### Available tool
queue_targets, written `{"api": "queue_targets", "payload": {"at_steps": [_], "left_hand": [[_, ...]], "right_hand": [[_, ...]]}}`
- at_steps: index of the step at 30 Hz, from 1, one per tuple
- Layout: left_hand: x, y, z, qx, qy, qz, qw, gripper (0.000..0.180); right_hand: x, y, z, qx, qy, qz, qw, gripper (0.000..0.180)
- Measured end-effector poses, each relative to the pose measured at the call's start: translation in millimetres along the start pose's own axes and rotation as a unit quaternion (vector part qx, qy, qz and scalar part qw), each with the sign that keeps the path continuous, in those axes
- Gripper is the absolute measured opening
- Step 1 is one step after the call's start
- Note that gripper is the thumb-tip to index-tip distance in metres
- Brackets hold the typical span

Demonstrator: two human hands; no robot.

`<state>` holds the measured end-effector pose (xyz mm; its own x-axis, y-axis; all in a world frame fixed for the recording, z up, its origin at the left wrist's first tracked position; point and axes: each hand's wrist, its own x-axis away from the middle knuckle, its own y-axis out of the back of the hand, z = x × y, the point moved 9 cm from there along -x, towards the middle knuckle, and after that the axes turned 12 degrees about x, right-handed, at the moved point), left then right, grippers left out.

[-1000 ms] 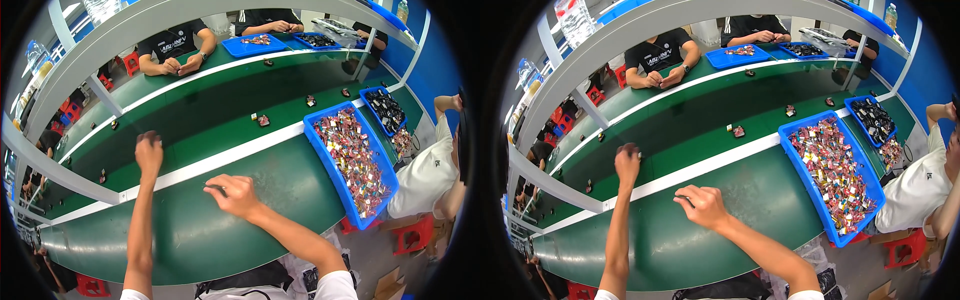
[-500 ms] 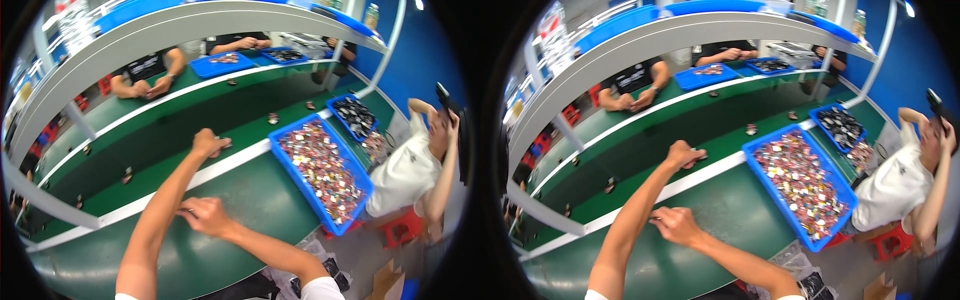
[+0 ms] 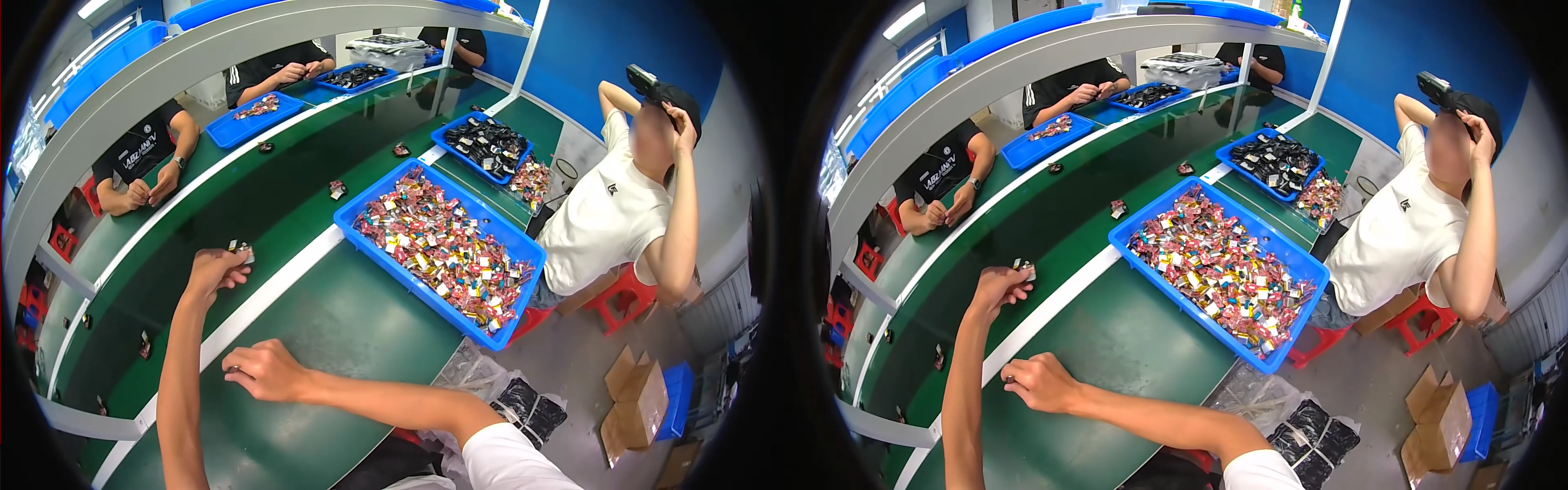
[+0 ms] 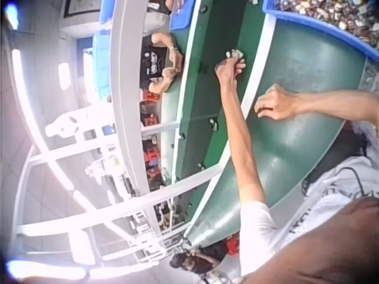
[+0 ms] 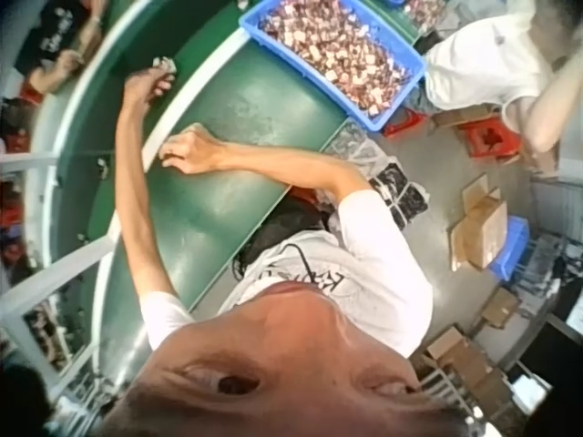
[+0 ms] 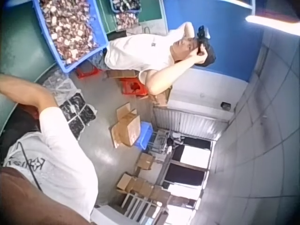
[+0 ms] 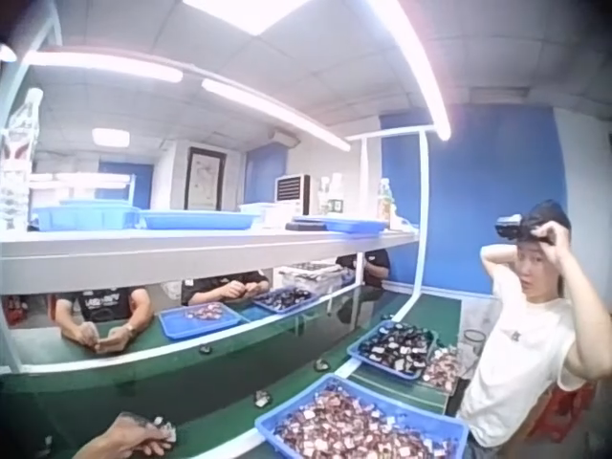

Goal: Assembling small electronic circuit boards and components on a factory production line.

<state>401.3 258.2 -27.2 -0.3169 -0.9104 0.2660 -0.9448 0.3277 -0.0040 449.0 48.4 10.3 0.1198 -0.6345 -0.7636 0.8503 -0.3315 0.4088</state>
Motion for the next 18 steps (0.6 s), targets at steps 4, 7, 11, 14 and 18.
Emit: {"api": "queue_targets", "payload": {"at_steps": [4,7,11,14,18], "left_hand": [[51,38,-16,-0.031,-0.082,-0.017,0.996,0.021],[105,80,-19,-0.037,-0.127,-0.090,0.987,0.020],[167,104,-1,-0.012,-0.123,-0.144,0.982,0.021],[200,119,27,0.015,-0.096,-0.172,0.980,0.021],[227,115,52,0.051,-0.095,-0.176,0.978,0.024]], "right_hand": [[3,-1,-3,-0.006,-0.011,0.007,1.000,0.014],[2,-6,0,-0.010,-0.016,0.022,1.000,0.013],[2,-5,-7,-0.015,-0.036,0.023,0.999,0.014],[0,-5,-9,-0.030,-0.050,0.023,0.998,0.015],[-2,-11,-12,-0.028,-0.073,0.021,0.997,0.014]]}}
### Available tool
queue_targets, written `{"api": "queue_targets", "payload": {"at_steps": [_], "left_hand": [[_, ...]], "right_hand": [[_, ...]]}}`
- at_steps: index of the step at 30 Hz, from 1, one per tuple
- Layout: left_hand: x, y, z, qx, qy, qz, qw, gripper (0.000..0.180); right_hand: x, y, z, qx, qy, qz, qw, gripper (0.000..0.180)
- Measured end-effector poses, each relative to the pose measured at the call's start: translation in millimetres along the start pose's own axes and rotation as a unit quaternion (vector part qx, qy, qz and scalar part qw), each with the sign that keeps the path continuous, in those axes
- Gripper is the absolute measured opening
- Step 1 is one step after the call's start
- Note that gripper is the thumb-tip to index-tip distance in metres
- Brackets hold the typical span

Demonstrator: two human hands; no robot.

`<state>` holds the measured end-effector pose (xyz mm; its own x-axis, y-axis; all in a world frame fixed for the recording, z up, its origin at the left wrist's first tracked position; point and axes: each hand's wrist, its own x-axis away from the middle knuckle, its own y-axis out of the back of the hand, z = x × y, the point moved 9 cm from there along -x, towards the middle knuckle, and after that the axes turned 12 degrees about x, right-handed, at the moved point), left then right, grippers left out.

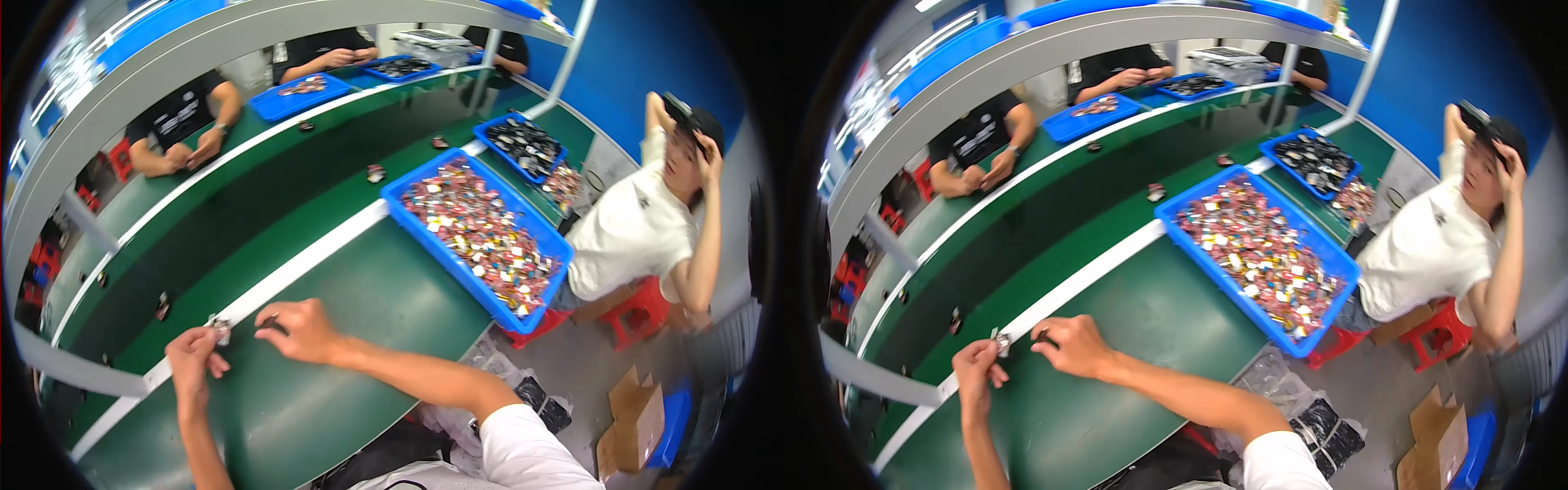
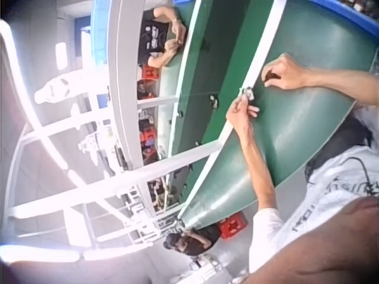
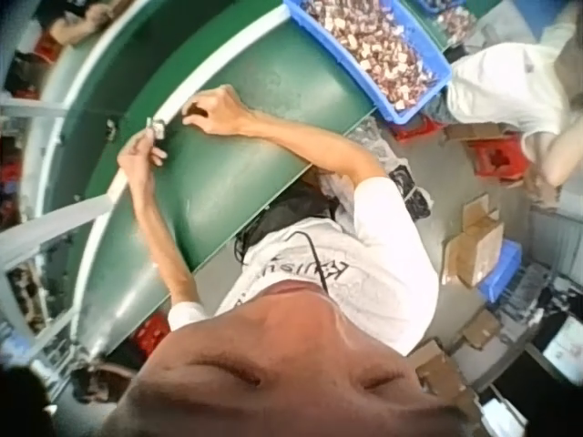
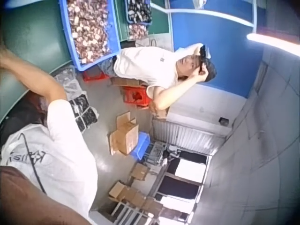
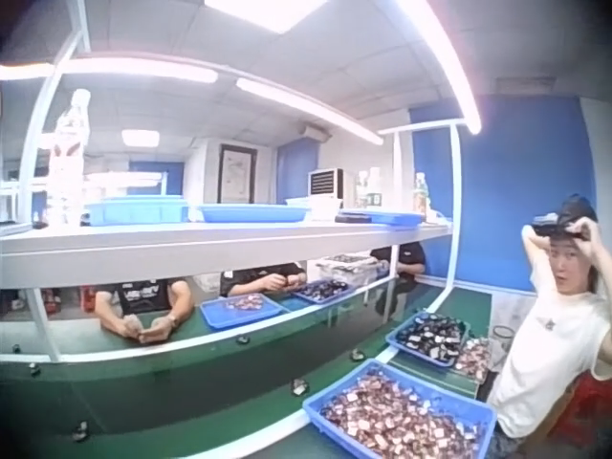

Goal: Assembling small electronic circuit boards and components on a factory production line.

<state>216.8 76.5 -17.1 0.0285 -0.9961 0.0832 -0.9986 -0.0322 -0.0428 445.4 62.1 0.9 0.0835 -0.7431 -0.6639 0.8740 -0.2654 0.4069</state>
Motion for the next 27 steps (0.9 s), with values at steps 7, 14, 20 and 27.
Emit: {"api": "queue_targets", "payload": {"at_steps": [7,14,20,27], "left_hand": [[13,-37,37,0.097,-0.005,0.030,0.995,0.025],[20,-36,45,0.093,-0.011,0.011,0.996,0.021],[18,-39,43,0.053,-0.118,0.012,0.992,0.018],[19,-39,37,-0.009,-0.177,0.004,0.984,0.014]], "right_hand": [[5,16,-33,-0.004,-0.091,-0.033,0.995,0.042],[2,19,-53,-0.121,-0.228,-0.011,0.966,0.015],[4,3,-42,-0.180,-0.240,0.107,0.948,0.013],[6,0,-9,-0.053,-0.156,0.112,0.980,0.013]]}}
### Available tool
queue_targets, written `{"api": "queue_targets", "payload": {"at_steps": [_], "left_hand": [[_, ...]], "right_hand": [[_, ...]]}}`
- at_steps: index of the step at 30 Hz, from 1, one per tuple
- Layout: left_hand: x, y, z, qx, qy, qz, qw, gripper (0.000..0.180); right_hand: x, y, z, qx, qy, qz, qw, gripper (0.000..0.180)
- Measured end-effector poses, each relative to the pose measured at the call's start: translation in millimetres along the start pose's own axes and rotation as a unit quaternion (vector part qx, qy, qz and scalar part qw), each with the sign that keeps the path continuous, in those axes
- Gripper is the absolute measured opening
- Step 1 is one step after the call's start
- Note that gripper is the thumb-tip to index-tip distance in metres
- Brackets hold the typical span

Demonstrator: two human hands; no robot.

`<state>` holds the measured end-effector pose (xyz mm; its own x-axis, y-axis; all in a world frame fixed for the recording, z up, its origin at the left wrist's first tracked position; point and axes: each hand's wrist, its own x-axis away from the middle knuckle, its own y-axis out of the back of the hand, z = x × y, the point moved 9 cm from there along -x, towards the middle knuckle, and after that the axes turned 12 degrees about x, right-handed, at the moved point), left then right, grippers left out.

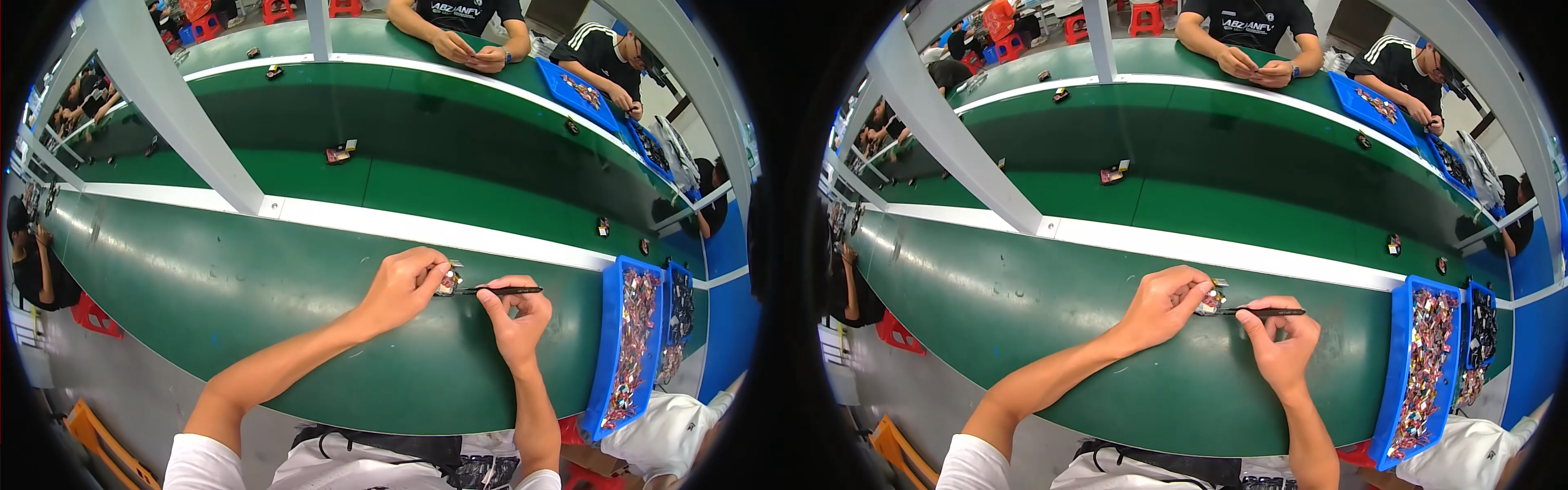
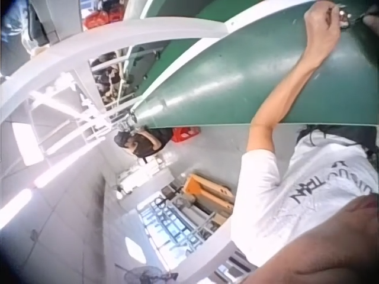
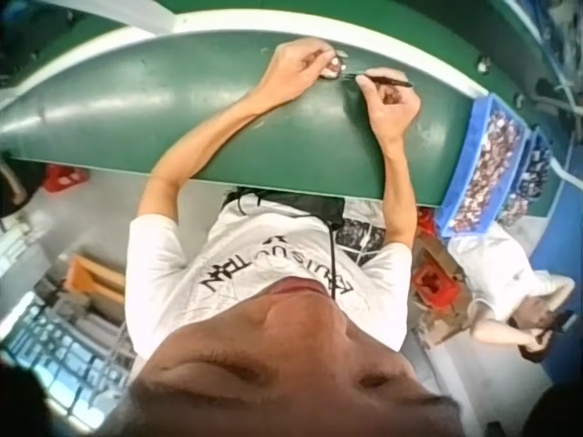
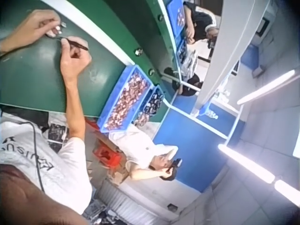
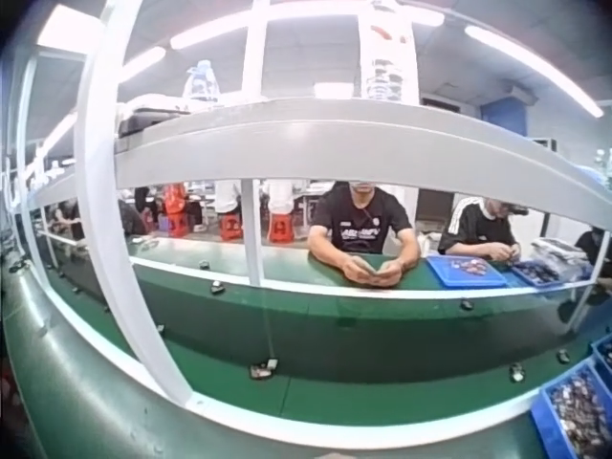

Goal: Assembling small electronic circuit boards and components on a factory production line.

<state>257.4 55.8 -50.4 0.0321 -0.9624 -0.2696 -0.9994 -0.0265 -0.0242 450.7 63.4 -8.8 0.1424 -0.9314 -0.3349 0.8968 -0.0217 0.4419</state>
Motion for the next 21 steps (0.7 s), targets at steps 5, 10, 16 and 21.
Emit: {"api": "queue_targets", "payload": {"at_steps": [5,10,16,21], "left_hand": [[2,-3,-6,-0.015,-0.014,-0.001,1.000,0.011],[2,-5,-9,-0.015,-0.036,-0.001,0.999,0.010],[3,-7,-13,-0.023,-0.073,0.004,0.997,0.009],[3,-9,-20,-0.016,-0.080,0.010,0.997,0.009]], "right_hand": [[4,1,12,0.078,0.073,-0.031,0.994,0.013],[4,-1,14,0.101,0.090,-0.034,0.990,0.015],[2,-1,10,0.098,0.085,-0.020,0.991,0.014],[0,-2,-25,-0.090,-0.089,0.018,0.992,0.014]]}}
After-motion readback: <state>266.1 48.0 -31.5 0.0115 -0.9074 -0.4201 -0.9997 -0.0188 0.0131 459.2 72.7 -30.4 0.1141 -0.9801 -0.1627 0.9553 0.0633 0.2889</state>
